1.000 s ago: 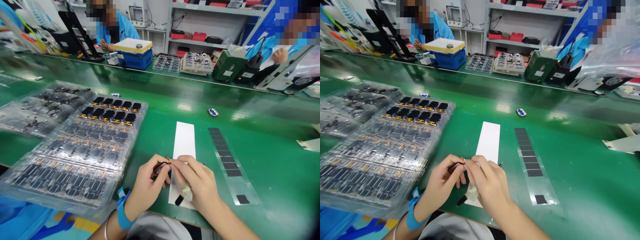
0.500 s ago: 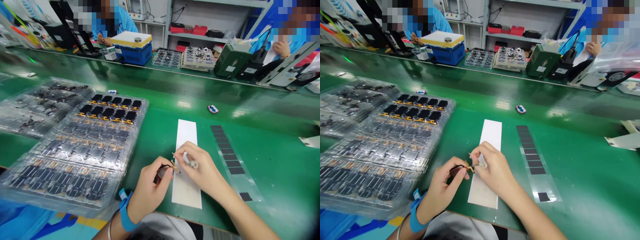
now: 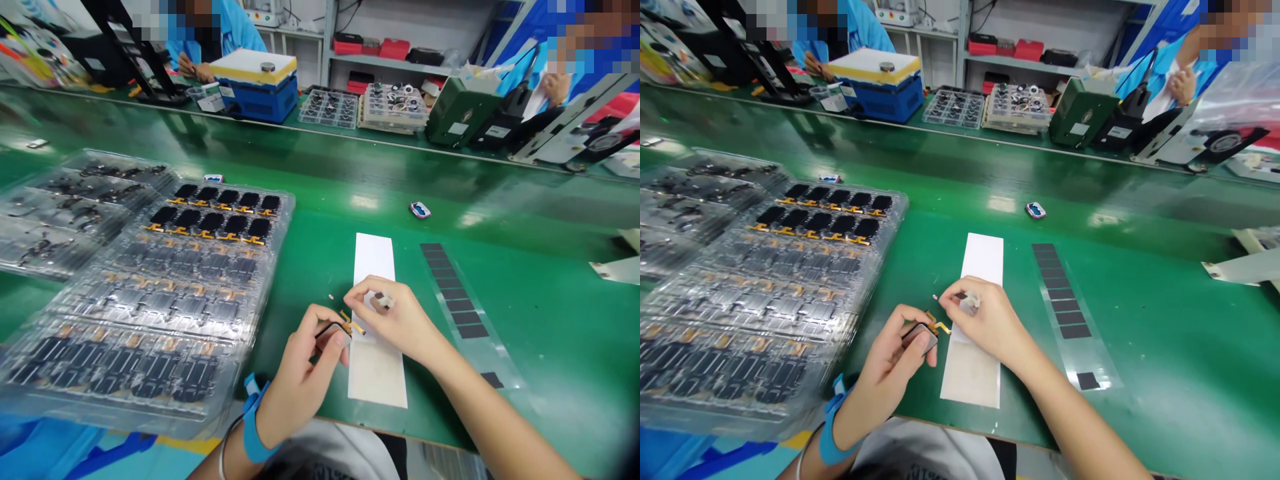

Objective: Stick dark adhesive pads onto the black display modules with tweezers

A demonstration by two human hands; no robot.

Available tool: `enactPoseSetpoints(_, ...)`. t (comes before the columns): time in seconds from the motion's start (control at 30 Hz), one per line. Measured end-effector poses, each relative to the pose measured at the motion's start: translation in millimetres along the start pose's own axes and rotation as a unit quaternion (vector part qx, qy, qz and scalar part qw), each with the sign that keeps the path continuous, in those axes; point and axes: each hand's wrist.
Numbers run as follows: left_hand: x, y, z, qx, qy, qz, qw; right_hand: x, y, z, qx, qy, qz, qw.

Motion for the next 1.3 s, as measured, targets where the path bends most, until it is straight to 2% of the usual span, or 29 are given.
enactPoseSetpoints(0.17,-1.2,0,-1,0.015,-0.061,-0.007,0.998,0,-14,5,-0.016,0.14,0.074,0.987)
enactPoseSetpoints(0.33,-1.2,2,-2,0.006,-0.064,0.008,0.998,2,-14,11,-0.02,0.175,0.089,0.98)
enactPoseSetpoints(0.5,-0.7,2,0,-0.01,-0.044,0.005,0.999,6,-17,15,-0.015,0.175,0.084,0.981)
enactPoseSetpoints(0.73,-0.4,0,4,0.007,-0.025,0.017,1.0,3,-19,16,-0.023,0.15,0.063,0.986)
enactPoseSetpoints(1.03,-0.5,-1,1,0.027,-0.069,0.037,0.997,0,-23,12,-0.052,0.173,0.093,0.979)
enactPoseSetpoints(1.3,-1.0,-1,-1,0.039,-0.096,0.035,0.994,-1,-24,16,-0.038,0.139,0.049,0.988)
Point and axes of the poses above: each hand's wrist, its own y-axis towards the middle knuckle, its own x-axis out of the back of the hand, z = x × y, and after that the axes turned 15 degrees about -y, right-handed
